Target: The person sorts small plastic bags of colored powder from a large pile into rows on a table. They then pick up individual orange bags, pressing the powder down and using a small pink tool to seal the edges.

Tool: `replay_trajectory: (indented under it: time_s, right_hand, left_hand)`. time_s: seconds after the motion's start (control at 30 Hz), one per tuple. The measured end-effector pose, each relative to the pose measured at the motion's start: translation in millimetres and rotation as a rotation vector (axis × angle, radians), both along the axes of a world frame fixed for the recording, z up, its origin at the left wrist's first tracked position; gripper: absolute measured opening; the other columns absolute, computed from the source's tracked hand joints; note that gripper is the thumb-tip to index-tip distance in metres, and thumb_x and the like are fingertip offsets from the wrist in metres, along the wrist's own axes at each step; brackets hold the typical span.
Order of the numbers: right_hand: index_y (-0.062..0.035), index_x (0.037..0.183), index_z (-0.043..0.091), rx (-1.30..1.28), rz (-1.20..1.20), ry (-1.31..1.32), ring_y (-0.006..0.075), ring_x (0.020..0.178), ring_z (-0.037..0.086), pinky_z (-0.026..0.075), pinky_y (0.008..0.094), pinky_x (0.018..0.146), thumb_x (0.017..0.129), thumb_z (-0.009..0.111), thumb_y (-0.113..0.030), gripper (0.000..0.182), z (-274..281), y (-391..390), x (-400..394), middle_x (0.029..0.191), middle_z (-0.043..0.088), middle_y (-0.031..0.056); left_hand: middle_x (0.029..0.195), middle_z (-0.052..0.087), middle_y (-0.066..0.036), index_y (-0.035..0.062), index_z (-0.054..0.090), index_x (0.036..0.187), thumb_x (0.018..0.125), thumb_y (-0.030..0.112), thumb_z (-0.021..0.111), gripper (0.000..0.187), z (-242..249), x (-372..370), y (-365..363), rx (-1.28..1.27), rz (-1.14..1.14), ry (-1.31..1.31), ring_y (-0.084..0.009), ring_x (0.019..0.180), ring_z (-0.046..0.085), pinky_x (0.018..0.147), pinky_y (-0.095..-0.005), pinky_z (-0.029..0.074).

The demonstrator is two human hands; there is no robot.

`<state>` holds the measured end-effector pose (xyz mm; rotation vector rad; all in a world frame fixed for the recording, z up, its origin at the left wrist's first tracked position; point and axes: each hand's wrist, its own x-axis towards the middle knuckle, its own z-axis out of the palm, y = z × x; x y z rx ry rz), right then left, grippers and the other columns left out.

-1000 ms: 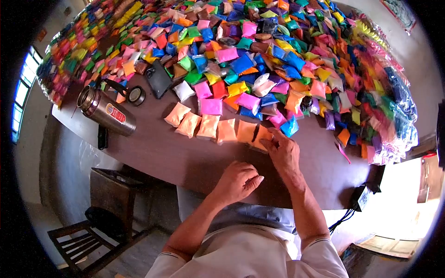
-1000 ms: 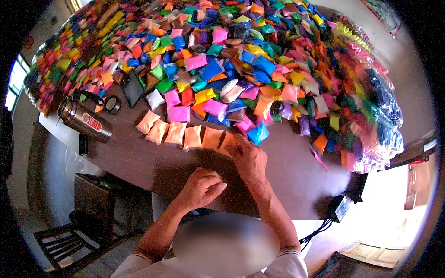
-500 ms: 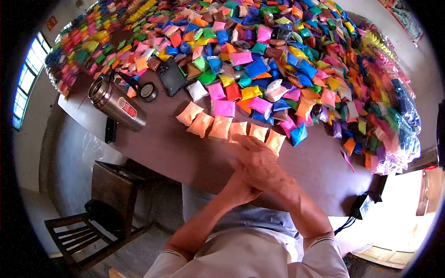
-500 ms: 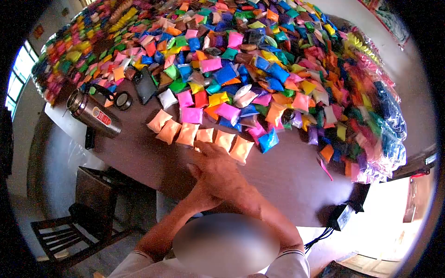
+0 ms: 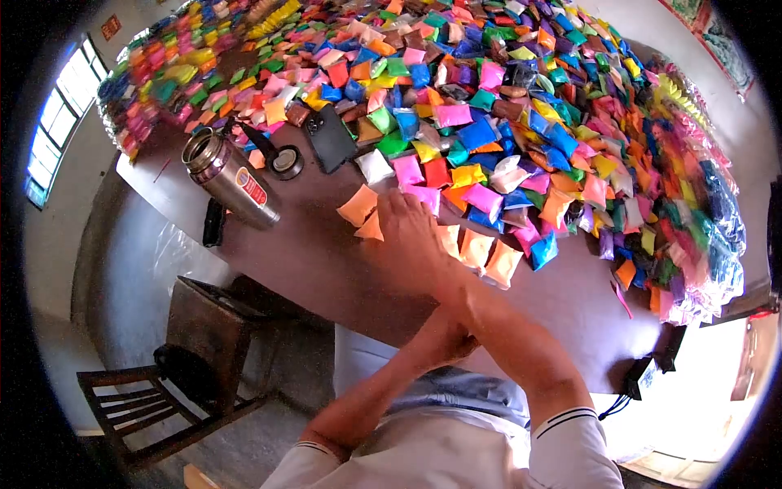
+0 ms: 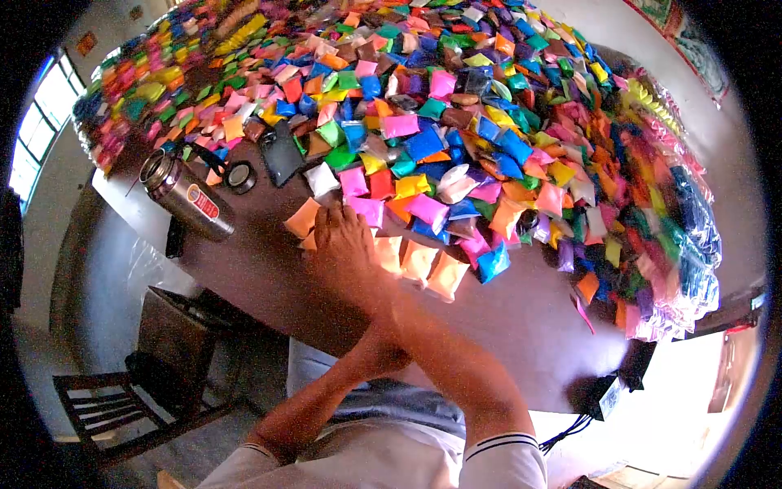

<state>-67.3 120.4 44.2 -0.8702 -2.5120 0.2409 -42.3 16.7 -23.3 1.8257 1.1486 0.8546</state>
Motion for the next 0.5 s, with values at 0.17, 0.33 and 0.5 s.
replay_trajectory:
  time_s: [0.17,0.33,0.5]
  right_hand:
    - [0.0071,0.111,0.053,-0.239,0.157,-0.019,0.0381,0.112,0.052,0.042,0.0442,0.097,0.077,0.069,-0.016,0.044,-7,21,-15,0.116,0.055,0.0226]
    - [0.0053,0.105,0.058,-0.191,0.304,-0.01,0.0361,0.101,0.058,0.047,0.0418,0.089,0.074,0.071,-0.011,0.038,-17,39,-32,0.103,0.06,0.0212]
    - [0.0003,0.113,0.059,-0.2,0.286,0.005,0.0333,0.101,0.06,0.049,0.0396,0.086,0.075,0.073,-0.013,0.042,-12,49,-35,0.105,0.062,0.0197]
  left_hand:
    - [0.118,0.059,-0.016,0.0046,0.057,0.116,0.083,0.009,0.064,0.034,9,-1,-2,0.098,0.159,-0.121,-0.0357,0.116,0.053,0.101,-0.0418,0.039]
    - [0.131,0.052,-0.015,0.0066,0.053,0.126,0.083,0.014,0.066,0.046,11,-2,-2,0.149,0.056,-0.091,-0.0354,0.128,0.043,0.109,-0.0431,0.03]
    - [0.11,0.062,-0.017,0.0043,0.062,0.106,0.079,0.008,0.064,0.028,14,2,-2,0.373,0.181,-0.105,-0.0368,0.106,0.056,0.096,-0.0438,0.043]
